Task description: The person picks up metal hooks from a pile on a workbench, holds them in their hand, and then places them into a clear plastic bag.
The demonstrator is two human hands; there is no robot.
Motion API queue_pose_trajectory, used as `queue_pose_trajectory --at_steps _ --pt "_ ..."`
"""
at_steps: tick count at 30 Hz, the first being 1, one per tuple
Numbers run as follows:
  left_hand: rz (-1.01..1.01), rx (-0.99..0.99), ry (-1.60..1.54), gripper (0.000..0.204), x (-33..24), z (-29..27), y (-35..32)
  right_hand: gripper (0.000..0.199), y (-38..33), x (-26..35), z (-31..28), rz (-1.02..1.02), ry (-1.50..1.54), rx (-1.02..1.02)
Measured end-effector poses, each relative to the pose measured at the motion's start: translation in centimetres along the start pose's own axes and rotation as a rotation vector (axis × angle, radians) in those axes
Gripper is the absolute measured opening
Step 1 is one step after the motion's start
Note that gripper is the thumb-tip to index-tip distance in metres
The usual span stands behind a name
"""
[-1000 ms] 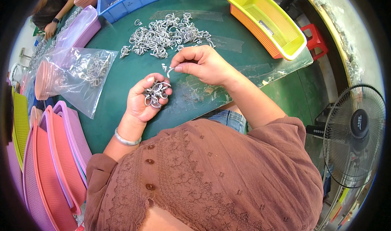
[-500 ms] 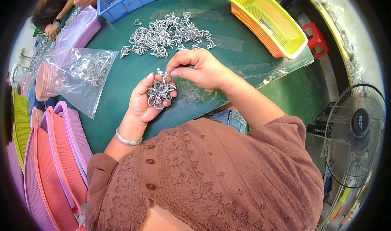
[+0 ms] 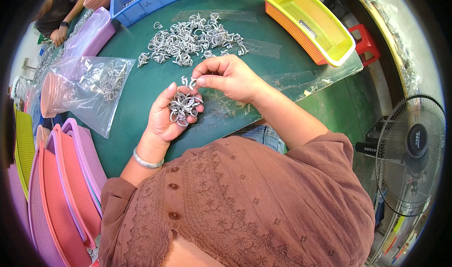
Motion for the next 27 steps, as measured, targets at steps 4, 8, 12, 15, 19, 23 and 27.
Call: queue_pose_trajectory --at_steps 4,8,12,15,19,23,27 --pt "-0.003 -0.004 0.004 0.043 0.0 0.0 0.0 0.010 0.0 -0.1 0.0 0.034 0.039 -0.002" --pt "-0.001 0.005 -0.016 0.043 0.0 0.0 0.1 0.014 0.0 0.7 0.4 -0.134 -0.222 0.136" --pt "0.004 0.004 -0.080 0.036 0.0 -0.2 -0.1 0.020 -0.4 2.5 0.2 -0.155 -0.299 0.021" --pt "0.003 0.028 -0.111 0.025 0.0 -0.3 0.0 0.015 -0.5 2.6 -2.6 -0.239 -0.645 -0.209" --pt "0.013 0.024 -0.135 0.018 -0.1 -0.5 0.0 0.018 -1.2 1.1 -3.2 -0.158 -0.915 -0.208" --pt "0.004 0.015 -0.142 0.018 -0.1 -0.6 0.1 0.015 -1.4 0.3 -2.2 -0.128 -1.029 -0.206" --pt "0.009 0.007 -0.124 0.018 -0.1 -0.6 -0.1 0.013 -1.8 0.4 -1.8 -0.302 -0.814 -0.246"
Point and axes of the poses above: each hand's wrist, its own y-axis towards the middle knuckle, its own z-axis out of the palm, x = y × z, the point moved 5 cm from there along y, towards the middle knuckle, and after that the axes turned 7 degrees about y, right-handed, at the moved point
